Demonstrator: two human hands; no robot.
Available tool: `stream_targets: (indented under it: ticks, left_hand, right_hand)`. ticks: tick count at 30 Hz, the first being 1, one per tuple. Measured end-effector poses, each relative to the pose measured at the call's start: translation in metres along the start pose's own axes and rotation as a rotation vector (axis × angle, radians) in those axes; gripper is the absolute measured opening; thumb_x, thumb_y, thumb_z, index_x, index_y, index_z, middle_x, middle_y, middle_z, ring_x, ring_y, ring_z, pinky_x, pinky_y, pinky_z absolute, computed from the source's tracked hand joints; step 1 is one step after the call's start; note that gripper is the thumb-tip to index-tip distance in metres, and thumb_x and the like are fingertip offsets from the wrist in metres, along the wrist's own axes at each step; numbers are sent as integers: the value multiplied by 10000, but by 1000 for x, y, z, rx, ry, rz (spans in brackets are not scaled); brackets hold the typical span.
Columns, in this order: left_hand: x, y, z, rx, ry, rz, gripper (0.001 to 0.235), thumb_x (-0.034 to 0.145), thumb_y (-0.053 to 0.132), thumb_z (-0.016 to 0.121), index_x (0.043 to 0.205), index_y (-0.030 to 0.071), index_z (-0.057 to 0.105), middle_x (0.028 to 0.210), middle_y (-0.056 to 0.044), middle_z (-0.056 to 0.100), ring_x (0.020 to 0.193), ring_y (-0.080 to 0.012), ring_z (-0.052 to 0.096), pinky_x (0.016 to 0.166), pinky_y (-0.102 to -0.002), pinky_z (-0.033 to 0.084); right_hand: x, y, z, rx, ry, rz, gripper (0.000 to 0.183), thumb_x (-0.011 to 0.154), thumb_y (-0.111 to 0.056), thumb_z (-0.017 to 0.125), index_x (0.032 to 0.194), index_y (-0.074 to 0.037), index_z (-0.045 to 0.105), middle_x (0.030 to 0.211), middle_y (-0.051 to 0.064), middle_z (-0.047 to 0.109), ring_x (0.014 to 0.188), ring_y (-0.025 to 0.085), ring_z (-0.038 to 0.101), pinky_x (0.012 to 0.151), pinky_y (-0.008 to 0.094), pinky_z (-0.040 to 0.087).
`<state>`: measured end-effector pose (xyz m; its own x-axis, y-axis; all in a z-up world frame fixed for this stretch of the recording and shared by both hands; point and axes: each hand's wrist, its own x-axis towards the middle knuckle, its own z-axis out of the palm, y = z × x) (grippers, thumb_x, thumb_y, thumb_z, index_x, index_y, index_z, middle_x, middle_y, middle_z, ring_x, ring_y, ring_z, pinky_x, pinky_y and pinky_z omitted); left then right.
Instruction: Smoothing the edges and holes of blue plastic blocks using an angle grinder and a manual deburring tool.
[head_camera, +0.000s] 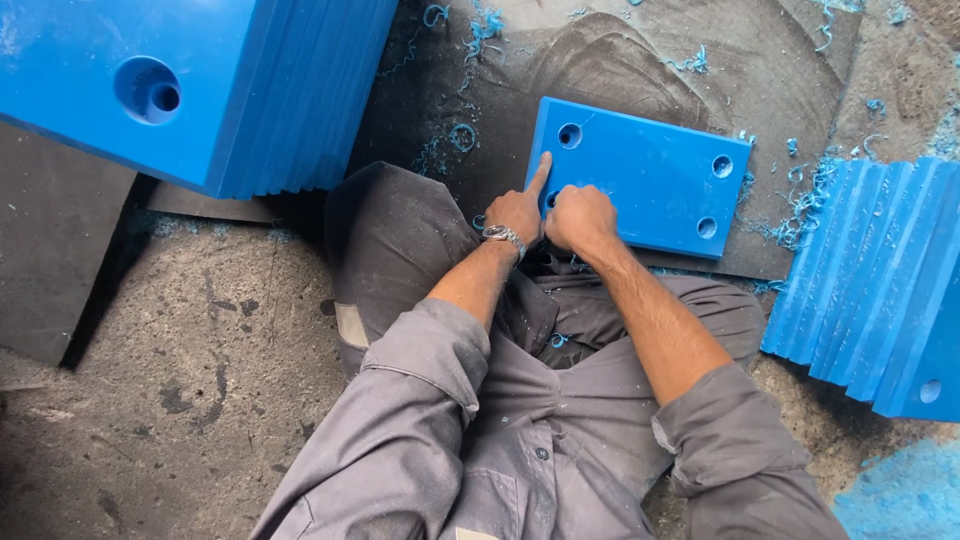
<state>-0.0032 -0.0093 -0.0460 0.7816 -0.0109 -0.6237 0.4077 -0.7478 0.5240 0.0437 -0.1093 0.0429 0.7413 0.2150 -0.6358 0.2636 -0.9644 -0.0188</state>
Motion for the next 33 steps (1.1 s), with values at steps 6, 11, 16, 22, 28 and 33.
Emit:
stream_targets:
  ticks: [6,11,16,22,28,33]
  left_hand:
    - [-16,11,-27,-4,-44,-9,1231,789,429,859,1589,467,-76,1079,-191,739,975,-353,734,827,-499,582]
    - [-17,16,-33,13,-49,-22,1258,759,481,865,1598,452,-72,1086,-185,739,979,-344,736,808,-495,591]
    - [-45,32,-63,38,-62,-43,1224,774,440,869,1632,409,-4,1245,-185,676,1116,-345,679,928,-510,539]
    - [-18,19,-7,200,345,230,891,772,257,787,1536,117,349,1606,-189,344,1487,-332,354,1156,-469,383]
    - [1,15,23,278,433,377,543,1011,187,476,1525,24,409,1671,-161,275,1534,-307,288,1251,-502,246]
    - [-10,25,3,313,292,310,573,992,177,415,1543,33,350,1667,-156,230,1532,-303,237,1222,-582,195]
  right_hand:
    - [31,3,-23,-15,33,-31,205,809,-237,758,950,-99,814,927,186,767,859,371,744,750,471,610]
    - [24,21,-24,32,109,35,244,824,-327,785,994,-156,820,957,153,766,895,363,732,771,479,595]
    - [1,39,-41,43,112,125,282,812,-402,803,1003,-196,828,988,143,763,914,364,718,794,478,580]
    - [20,50,-62,134,233,65,299,868,-460,771,1062,-238,820,945,135,777,861,339,727,768,453,573]
    - [81,46,-65,-75,404,-294,212,863,-358,766,999,-209,831,890,144,734,798,365,704,686,496,560]
    - [98,47,-81,-304,362,-420,186,890,-321,723,980,-188,816,898,153,707,778,374,702,653,520,557]
